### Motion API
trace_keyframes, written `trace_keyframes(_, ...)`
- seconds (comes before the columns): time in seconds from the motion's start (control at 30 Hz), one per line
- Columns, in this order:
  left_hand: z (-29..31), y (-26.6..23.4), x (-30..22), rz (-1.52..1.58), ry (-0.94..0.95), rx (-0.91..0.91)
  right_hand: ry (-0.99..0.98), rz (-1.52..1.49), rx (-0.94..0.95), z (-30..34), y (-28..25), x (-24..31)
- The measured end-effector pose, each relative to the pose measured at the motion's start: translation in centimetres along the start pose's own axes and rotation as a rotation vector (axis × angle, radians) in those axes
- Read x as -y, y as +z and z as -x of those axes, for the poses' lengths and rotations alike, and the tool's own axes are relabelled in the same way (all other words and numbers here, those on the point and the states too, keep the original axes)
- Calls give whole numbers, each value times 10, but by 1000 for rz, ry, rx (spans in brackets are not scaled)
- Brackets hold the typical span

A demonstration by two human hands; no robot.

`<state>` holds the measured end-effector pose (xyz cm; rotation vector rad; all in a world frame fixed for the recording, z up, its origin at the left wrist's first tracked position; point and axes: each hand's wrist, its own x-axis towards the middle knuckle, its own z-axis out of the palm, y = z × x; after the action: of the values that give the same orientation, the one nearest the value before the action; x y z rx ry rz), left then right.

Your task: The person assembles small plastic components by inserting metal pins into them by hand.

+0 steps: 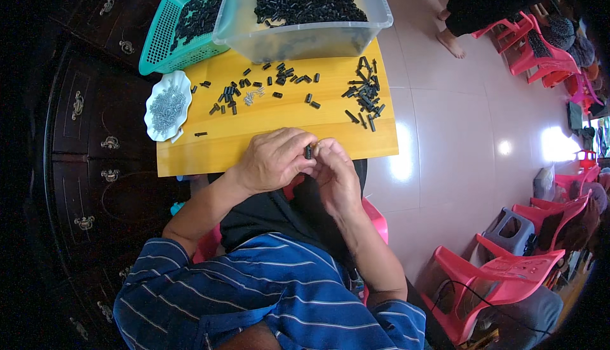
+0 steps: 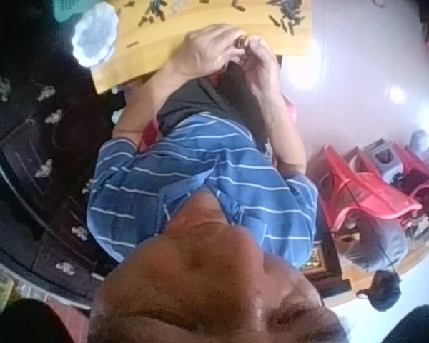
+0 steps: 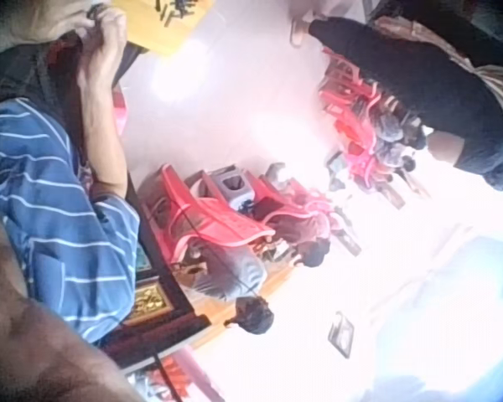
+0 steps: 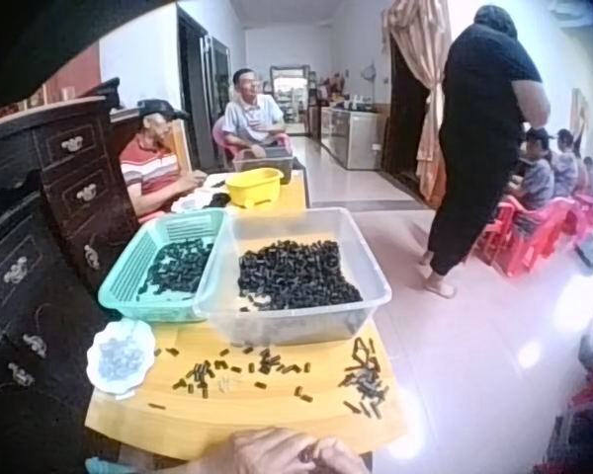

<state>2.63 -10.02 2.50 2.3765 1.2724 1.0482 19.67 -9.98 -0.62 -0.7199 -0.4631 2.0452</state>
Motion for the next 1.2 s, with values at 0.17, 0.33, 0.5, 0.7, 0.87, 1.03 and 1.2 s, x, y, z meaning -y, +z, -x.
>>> trace_keyframes(0.17, 2, 2, 3, 5, 1, -15, -6, -15, 115, 1, 0, -1)
trace_keyframes(0.33, 4, 5, 4, 6, 12, -26, -21, -41, 141, 1, 0, -1)
trace_keyframes(0.5, 4, 6, 5, 0, 22, -26, -39, -38, 142, 2, 1, -2)
trace_keyframes(0.7, 5, 9, 6, -40, 38, -57, -43, -50, 156, 1, 0, -2)
trace_keyframes(0.87, 4, 3, 4, 8, -12, 8, -22, -54, 70, 1, 0, -1)
trace_keyframes(1.03, 5, -3, 5, 35, 38, -31, -2, 68, -3, 2, 0, 5)
trace_keyframes(1.2, 2, -4, 0, 145, 33, -69, 19, 281, 112, 8, 4, 5)
